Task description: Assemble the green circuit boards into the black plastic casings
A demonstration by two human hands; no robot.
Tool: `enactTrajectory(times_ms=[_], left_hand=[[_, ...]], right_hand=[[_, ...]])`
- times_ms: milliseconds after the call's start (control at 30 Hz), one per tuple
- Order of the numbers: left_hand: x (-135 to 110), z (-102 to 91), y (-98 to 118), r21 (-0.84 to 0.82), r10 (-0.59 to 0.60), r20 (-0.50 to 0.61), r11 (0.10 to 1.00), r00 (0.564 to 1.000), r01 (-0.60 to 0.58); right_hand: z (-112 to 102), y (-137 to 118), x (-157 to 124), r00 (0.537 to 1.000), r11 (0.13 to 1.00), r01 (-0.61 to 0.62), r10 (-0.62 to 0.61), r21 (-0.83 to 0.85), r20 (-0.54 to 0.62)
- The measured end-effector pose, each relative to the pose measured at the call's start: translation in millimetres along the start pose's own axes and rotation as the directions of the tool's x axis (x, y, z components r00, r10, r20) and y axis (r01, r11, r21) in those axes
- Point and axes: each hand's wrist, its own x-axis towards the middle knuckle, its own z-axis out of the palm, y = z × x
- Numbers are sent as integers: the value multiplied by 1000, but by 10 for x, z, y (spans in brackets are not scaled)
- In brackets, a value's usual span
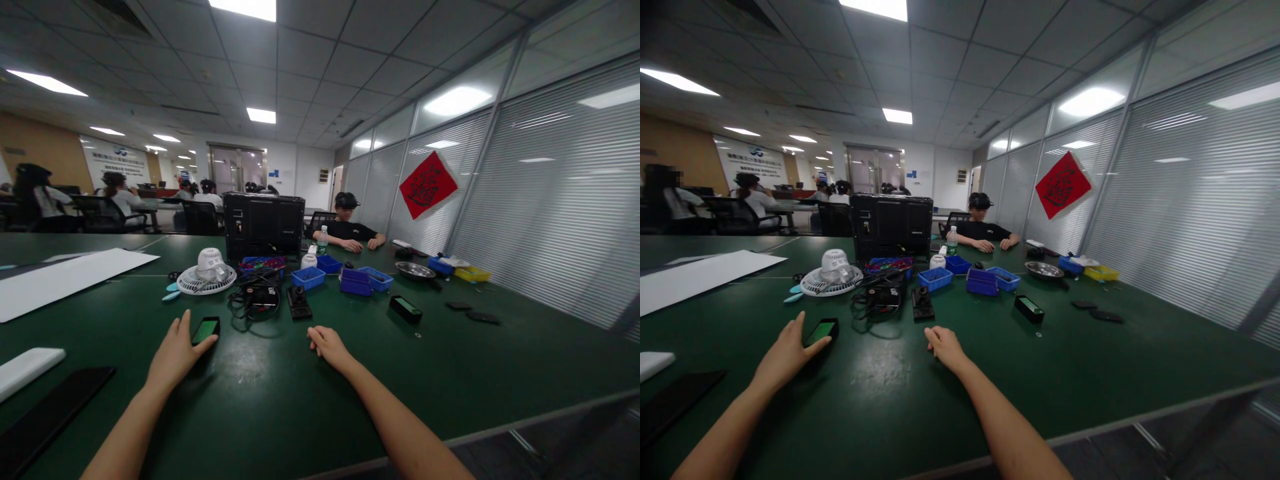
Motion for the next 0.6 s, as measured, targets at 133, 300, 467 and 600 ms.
enactTrajectory(times_ms=[133,300,467,600], left_hand=[[8,33,-13,-115,-110,131,985,985,125],[-59,90,89,-29,-85,223,995,971,94],[-248,176,333,16,-10,235,1000,972,7],[-512,288,650,-29,162,236,987,958,-160]], right_hand=[[-7,-11,-3,1000,1000,12,-12,-2,12],[-3,-19,-3,999,1000,28,-28,11,28],[0,-11,6,999,999,25,-24,-34,34],[-9,-11,4,998,999,34,-33,-21,47]])
